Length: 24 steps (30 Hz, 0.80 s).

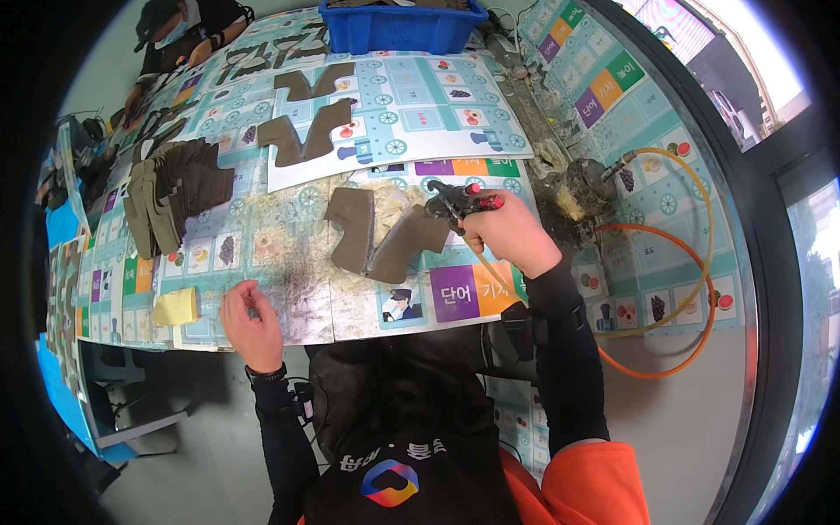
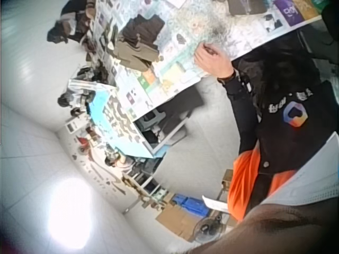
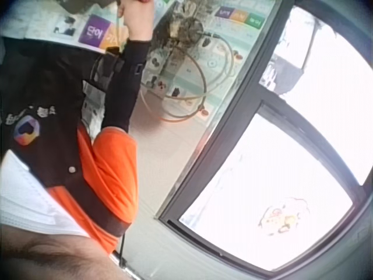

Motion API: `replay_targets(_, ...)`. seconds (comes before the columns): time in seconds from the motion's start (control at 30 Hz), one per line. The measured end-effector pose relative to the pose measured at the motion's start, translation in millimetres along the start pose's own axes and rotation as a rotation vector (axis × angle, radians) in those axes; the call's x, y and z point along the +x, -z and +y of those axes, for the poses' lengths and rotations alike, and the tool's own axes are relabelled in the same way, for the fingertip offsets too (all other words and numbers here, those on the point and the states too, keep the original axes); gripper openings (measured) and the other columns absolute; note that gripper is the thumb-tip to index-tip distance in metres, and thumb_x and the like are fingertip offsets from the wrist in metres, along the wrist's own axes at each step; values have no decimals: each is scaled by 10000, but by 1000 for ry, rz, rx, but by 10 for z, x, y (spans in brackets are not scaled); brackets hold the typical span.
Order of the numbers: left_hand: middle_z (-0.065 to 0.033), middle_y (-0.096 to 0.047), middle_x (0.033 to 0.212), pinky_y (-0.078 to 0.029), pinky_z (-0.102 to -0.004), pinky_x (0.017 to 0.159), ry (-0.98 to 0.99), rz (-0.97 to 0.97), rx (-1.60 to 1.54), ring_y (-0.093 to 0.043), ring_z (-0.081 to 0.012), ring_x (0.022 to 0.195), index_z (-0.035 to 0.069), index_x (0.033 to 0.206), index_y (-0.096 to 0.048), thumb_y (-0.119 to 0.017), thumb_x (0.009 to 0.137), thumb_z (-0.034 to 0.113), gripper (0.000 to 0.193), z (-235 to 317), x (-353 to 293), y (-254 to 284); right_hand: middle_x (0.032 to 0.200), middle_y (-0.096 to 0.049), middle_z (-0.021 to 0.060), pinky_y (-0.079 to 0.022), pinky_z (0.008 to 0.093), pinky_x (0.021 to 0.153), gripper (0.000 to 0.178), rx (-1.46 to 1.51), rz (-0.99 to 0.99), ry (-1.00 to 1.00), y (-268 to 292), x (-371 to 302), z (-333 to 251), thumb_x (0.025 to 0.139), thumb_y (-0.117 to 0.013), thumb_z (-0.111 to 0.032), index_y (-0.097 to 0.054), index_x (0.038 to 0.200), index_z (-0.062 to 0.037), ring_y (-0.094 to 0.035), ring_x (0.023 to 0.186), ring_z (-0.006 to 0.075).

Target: Apply adhesive to shoe upper components using a handheld glue gun.

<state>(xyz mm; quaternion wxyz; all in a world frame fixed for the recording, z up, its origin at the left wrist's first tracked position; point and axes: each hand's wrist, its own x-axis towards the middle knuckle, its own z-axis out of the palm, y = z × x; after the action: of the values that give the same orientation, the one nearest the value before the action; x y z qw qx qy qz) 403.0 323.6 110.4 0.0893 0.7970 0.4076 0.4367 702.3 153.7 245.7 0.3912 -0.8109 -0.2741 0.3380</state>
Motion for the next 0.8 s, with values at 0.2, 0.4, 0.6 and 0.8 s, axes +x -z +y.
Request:
replay_targets(0.2, -70, -582, 811, -425, -377, 721, -3, -4, 14, -548, -239, 721, 43, 953, -611, -585, 841, 9, 120, -11, -9, -10, 620, -537, 23, -277, 256, 400, 88, 74, 12, -1, 53, 80, 161, 644, -586, -25, -601, 726, 5, -402, 400, 96)
replay_targets(0.4, -72, -564, 773, -413, -382, 688, -2, 27, -15, -537, -251, 703, 57, 927, -608, -585, 818, -2, 126, 18, 8, -10, 615, -528, 14, -267, 258, 401, 96, 45, -9, -18, -37, -52, 23, 656, -580, -7, -610, 747, 5, -390, 398, 92)
replay_targets(0.6, -73, -573, 784, -414, -378, 689, -3, 26, -17, -538, -253, 703, 55, 932, -606, -585, 820, -5, 128, 2, 4, -10, 608, -574, 53, -386, 281, 511, 145, 68, -125, 81, -182, -156, -18, 644, -587, -50, -611, 758, 36, -517, 540, 127)
replay_targets(0.8, -78, -591, 805, -410, -384, 689, -13, 35, -17, -532, -267, 708, 51, 921, -601, -583, 818, -12, 122, -5, 3, -10, 618, -563, 53, -401, 255, 544, 143, -6, -215, -8, -298, -264, -124, 695, -576, -36, -613, 809, 42, -520, 563, 115)
